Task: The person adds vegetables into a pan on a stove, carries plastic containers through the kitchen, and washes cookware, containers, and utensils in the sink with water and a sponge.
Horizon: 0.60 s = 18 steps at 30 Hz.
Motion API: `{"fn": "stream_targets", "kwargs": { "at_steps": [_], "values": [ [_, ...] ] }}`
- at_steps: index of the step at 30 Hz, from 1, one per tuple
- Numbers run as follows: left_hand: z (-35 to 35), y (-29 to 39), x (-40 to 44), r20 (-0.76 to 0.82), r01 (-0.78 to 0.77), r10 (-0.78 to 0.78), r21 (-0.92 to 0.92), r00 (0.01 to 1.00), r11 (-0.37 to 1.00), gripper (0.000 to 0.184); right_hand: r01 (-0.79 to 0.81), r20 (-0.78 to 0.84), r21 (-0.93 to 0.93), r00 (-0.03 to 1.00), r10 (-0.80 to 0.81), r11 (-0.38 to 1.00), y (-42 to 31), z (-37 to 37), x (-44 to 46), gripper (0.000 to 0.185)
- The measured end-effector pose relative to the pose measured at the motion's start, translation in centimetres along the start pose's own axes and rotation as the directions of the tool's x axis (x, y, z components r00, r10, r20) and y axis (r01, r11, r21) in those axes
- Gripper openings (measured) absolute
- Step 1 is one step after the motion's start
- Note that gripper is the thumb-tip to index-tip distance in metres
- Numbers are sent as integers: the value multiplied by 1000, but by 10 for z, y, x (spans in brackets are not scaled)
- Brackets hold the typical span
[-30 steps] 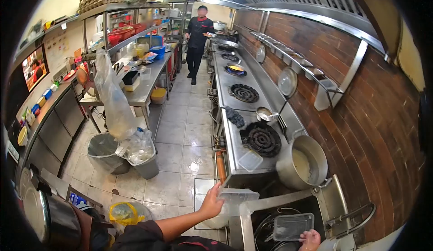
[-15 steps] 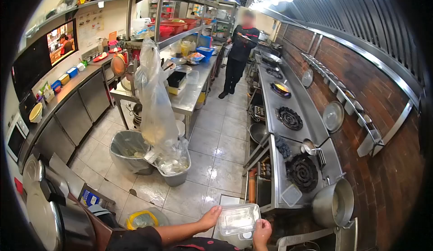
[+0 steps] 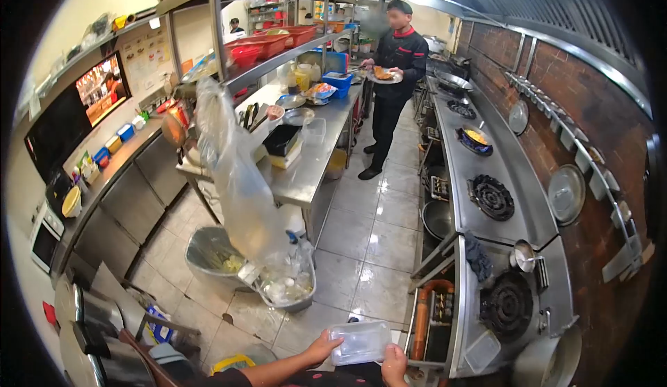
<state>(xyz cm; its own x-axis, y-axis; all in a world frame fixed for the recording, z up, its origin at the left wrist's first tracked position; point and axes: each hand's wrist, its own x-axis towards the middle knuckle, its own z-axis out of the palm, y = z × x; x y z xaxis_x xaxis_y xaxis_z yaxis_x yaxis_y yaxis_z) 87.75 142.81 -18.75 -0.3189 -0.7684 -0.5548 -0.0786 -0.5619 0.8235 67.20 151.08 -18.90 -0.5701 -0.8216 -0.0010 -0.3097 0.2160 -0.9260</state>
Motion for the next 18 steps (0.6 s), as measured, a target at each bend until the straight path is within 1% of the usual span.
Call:
{"fn": "stream_targets", "kwargs": {
  "at_steps": [1,2,3,4,5,6,7,8,9,10,12,13,14,16,17,18],
  "values": [
    [-6,9,19,82,-59,72,-149,994,987,43,-11,1,19,1000,11,1000,4,5,26,25],
    [-7,26,35,154,-97,148,-297,977,950,45,-109,175,65,980,96,992,12,6,55,24],
    [-7,42,49,151,-81,126,-273,981,959,45,-220,348,95,921,174,971,19,6,78,27],
    [-3,69,57,116,-50,89,-304,989,951,47,-294,384,37,887,258,955,10,9,105,34],
    [3,93,70,84,-34,66,-339,994,940,49,-239,358,100,914,189,966,-9,11,128,37],
    [7,110,89,84,-36,66,-320,994,947,49,-168,322,160,941,110,973,-28,12,154,40],
    [9,125,111,43,-90,105,-255,994,963,53,-167,315,176,943,105,970,-44,16,182,40],
    [12,142,125,4,-139,142,-195,990,971,57,-127,317,200,946,59,972,-58,18,207,41],
    [13,156,137,5,-141,145,-196,989,970,57,-83,322,216,947,10,973,-67,18,229,41],
    [17,179,148,35,-118,132,-278,991,953,59,-74,322,208,947,3,975,-72,21,250,41],
    [22,214,168,99,-57,113,-445,989,894,64,11,351,234,931,-95,972,-79,29,289,40],
    [19,223,183,131,-35,111,-481,985,876,64,-30,407,229,911,-67,973,-98,27,307,41],
    [17,231,197,129,-39,117,-494,985,869,64,-22,413,218,908,-71,976,-99,31,326,41],
    [11,250,227,133,-61,157,-538,979,841,63,-22,481,299,867,-131,954,-95,47,364,42],
    [9,259,244,130,-62,158,-547,979,835,63,-19,488,291,863,-131,957,-87,57,381,42],
    [6,269,263,121,-131,223,-516,967,846,63,-150,499,380,864,-67,913,-79,67,400,43]
  ]
}}
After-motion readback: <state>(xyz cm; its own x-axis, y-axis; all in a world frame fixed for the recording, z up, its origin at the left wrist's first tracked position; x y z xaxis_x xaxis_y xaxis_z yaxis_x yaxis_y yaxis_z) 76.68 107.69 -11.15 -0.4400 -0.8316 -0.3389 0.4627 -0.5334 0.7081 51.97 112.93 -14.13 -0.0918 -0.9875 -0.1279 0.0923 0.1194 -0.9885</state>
